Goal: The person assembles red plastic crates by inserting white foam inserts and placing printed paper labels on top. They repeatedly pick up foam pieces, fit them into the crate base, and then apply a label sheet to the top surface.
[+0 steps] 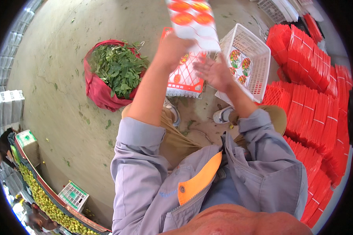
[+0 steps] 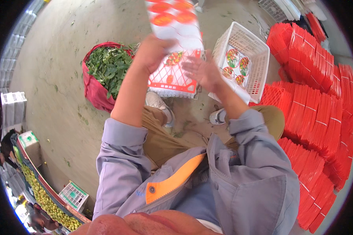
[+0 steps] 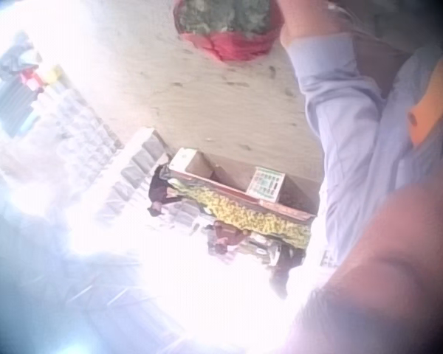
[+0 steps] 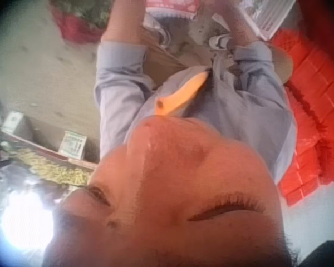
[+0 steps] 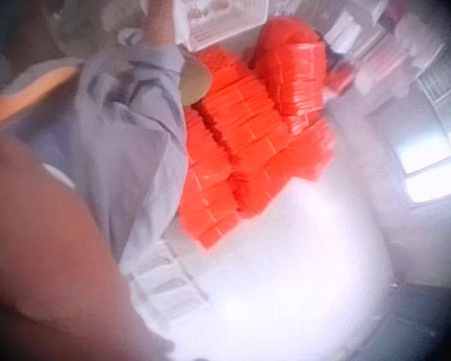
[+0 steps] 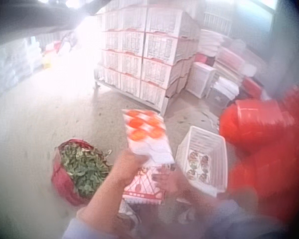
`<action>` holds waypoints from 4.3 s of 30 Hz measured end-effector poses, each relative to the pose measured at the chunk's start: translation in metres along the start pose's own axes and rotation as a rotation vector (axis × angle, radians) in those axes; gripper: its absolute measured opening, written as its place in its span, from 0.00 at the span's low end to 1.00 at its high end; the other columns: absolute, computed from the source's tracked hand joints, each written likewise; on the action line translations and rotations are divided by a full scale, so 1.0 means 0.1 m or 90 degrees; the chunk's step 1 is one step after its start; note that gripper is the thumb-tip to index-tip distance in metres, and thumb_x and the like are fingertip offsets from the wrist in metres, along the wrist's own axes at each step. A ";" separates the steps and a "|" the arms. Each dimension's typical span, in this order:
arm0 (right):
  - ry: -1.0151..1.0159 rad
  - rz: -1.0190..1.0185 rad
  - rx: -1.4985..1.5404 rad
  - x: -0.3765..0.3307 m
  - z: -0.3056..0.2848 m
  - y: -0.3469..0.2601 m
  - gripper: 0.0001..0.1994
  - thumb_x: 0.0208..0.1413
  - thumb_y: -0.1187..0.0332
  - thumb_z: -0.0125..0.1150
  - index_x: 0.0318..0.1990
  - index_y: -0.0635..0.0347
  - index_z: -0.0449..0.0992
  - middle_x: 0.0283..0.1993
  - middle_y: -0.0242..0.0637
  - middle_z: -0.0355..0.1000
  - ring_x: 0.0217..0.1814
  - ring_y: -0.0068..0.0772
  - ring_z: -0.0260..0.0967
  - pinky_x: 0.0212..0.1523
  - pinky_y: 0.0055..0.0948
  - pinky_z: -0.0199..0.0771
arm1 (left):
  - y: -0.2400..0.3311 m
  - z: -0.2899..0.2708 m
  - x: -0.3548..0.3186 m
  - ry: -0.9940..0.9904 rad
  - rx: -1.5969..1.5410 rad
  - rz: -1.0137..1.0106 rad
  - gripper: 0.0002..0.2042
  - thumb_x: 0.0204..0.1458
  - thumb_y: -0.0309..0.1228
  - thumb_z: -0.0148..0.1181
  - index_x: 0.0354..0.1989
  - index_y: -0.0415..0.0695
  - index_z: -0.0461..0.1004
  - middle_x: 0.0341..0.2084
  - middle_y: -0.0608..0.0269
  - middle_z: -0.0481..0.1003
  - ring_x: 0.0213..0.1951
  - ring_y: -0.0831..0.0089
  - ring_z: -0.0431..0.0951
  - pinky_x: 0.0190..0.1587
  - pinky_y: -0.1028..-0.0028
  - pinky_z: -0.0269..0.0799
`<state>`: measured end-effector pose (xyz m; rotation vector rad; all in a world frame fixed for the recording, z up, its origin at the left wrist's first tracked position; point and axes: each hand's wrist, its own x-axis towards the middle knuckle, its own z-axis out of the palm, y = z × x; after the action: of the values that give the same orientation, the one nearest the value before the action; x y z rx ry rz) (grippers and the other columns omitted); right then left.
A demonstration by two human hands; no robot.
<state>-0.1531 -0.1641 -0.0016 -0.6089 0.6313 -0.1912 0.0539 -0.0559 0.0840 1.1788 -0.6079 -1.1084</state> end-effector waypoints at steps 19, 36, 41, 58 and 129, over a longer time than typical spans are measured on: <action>0.377 -0.392 0.029 -1.25 -1.77 -1.37 0.16 0.64 0.74 0.55 0.58 0.66 0.68 0.57 0.44 0.73 0.56 0.39 0.75 0.56 0.40 0.77 | -2.78 0.76 -0.37 0.077 1.039 -0.077 0.48 0.43 0.41 0.75 0.74 0.56 0.53 0.72 0.47 0.54 0.72 0.43 0.55 0.67 0.36 0.51; 0.331 -0.449 0.134 -1.38 -1.63 -1.46 0.14 0.62 0.74 0.58 0.54 0.66 0.71 0.54 0.45 0.75 0.52 0.38 0.76 0.53 0.39 0.77 | -0.12 -0.42 0.28 0.464 0.976 0.184 0.14 0.67 0.37 0.41 0.52 0.46 0.72 0.41 0.43 0.80 0.45 0.42 0.79 0.44 0.47 0.74; 0.265 -0.457 0.197 -1.19 -1.97 -1.47 0.18 0.62 0.73 0.58 0.58 0.66 0.70 0.57 0.48 0.74 0.58 0.44 0.75 0.60 0.46 0.76 | 0.46 -1.37 -0.72 0.664 0.692 0.286 0.16 0.67 0.41 0.48 0.50 0.41 0.73 0.43 0.41 0.78 0.46 0.44 0.79 0.45 0.50 0.74; 0.341 -0.230 0.090 -0.93 -2.67 -1.60 0.19 0.68 0.68 0.53 0.63 0.67 0.70 0.63 0.49 0.71 0.66 0.48 0.69 0.67 0.51 0.69 | -4.06 -1.09 -6.46 1.131 -0.767 0.092 0.16 0.71 0.42 0.43 0.60 0.52 0.70 0.57 0.62 0.75 0.54 0.61 0.77 0.53 0.51 0.76; 0.713 -0.073 -1.086 -2.87 -3.95 -1.56 0.16 0.57 0.62 0.61 0.51 0.57 0.77 0.49 0.47 0.78 0.55 0.51 0.75 0.52 0.47 0.76 | -1.60 1.30 -0.13 -0.005 0.388 -0.093 0.21 0.57 0.21 0.61 0.59 0.38 0.67 0.50 0.58 0.76 0.48 0.70 0.77 0.53 0.70 0.73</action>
<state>-0.6185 -0.3783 -0.0203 -2.2485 1.8547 -0.0334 -0.1195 -0.0954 -0.0223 1.7631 -0.9138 -1.0812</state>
